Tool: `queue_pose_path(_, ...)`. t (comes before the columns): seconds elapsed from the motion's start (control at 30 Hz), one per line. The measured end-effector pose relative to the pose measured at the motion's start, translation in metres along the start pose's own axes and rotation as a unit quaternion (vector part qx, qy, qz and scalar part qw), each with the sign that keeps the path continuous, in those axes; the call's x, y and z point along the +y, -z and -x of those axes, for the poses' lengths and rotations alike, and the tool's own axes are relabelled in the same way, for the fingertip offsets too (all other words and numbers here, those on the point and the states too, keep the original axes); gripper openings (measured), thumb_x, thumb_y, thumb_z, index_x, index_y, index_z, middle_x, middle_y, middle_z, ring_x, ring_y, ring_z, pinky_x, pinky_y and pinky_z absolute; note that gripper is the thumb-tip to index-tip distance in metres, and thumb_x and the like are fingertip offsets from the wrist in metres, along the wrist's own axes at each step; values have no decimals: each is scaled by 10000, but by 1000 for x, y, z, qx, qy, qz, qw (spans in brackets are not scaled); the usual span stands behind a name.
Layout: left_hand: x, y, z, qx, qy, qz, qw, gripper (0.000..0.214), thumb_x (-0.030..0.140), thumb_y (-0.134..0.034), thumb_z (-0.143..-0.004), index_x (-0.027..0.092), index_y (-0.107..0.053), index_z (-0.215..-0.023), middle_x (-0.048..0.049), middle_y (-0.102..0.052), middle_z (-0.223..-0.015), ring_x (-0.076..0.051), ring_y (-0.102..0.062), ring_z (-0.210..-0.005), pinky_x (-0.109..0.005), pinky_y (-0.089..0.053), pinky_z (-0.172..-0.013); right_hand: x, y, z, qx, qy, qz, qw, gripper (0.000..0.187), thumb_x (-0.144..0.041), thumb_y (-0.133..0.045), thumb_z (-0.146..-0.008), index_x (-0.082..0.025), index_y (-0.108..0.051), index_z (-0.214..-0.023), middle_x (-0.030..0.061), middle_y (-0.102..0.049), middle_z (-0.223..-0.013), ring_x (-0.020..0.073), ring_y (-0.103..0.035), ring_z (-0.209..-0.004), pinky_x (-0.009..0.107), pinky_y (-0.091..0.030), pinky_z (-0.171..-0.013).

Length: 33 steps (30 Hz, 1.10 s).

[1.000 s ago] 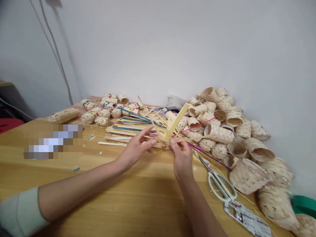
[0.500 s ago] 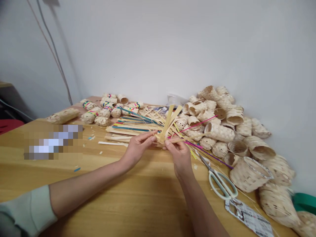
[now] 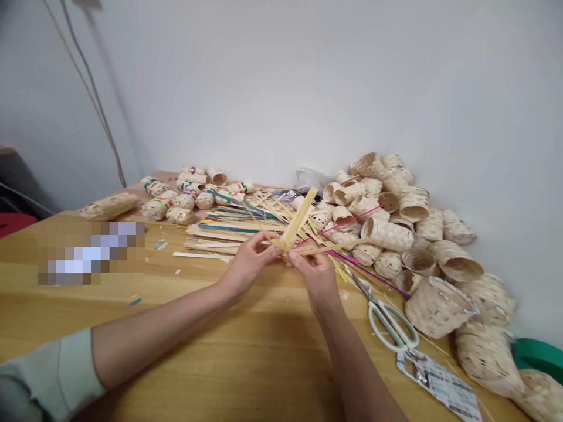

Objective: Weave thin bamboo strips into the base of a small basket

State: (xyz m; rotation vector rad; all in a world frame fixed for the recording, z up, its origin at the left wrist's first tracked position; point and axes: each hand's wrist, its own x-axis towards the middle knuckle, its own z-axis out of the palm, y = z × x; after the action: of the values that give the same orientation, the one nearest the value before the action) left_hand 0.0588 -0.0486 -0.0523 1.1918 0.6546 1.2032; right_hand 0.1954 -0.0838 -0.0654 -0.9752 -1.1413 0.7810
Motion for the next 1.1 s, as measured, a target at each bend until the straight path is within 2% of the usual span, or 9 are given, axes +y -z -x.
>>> queue_pose_path(0.2,-2,-2,-2,17,-19,-72,997,169,228,-680,-641,176,-616,-789,-5,-592,-824,-117,-543,-716,-231,-436,-674,-2,1,0,-3,-13,16,1000,188,-365,-757,-654,-197,-676,-675,10,-604,-723,145,-572,-699,282,-520,-619)
queue_pose_path(0.33,-4,-2,-3,24,-49,-115,992,147,221,-688,-642,179,-630,-771,-2,-558,-832,-113,-515,-728,-227,-415,-683,-2,1,1,-18,-24,37,999,217,-388,-744,-670,-192,-650,-675,10,-608,-749,139,-565,-706,278,-514,-634)
queue_pose_path(0.5,-3,0,-4,28,-86,-158,983,130,103,-666,-612,182,-648,-714,-7,-557,-847,-137,-511,-838,-244,-410,-771,-1,-1,2,-23,-52,72,996,245,-414,-723,-692,-203,-647,-790,0,-624,-773,123,-547,-697,258,-486,-655)
queue_pose_path(0.6,-2,0,-3,12,-73,-137,988,140,84,-646,-618,189,-666,-710,-19,-570,-910,-159,-521,-933,-274,-412,-851,-1,-2,3,-14,-85,43,995,271,-426,-746,-656,-193,-635,-743,-1,-634,-756,120,-553,-678,263,-487,-660)
queue_pose_path(0.7,-1,0,-2,-3,-60,-98,993,102,146,-652,-655,195,-696,-732,-31,-566,-976,-179,-518,-999,-299,-396,-916,-2,-5,3,20,-85,10,996,300,-432,-778,-600,-185,-619,-659,-9,-620,-703,116,-547,-649,263,-495,-640)
queue_pose_path(0.83,-1,0,-1,-4,-41,-60,997,112,203,-668,-663,206,-722,-760,-38,-555,-1046,-189,-516,-994,-303,-408,-900,-4,-7,4,38,-86,-21,995,303,-415,-797,-569,-186,-616,-647,-9,-631,-713,117,-554,-656,263,-506,-632)
queue_pose_path(1.0,0,1,-3,-16,-31,-43,998,41,218,-684,-638,185,-689,-661,-30,-576,-889,-179,-520,-921,-271,-419,-842,-2,-7,3,30,-78,-13,996,291,-408,-783,-599,-187,-601,-650,-18,-613,-676,112,-553,-626,263,-506,-629)
queue_pose_path(1.1,-1,-1,-3,-23,-5,1,1000,80,230,-682,-640,164,-646,-668,-19,-586,-806,-157,-536,-831,-260,-428,-797,1,-6,4,26,-65,-19,997,280,-408,-771,-622,-190,-606,-679,-22,-599,-686,110,-549,-628,264,-510,-631)
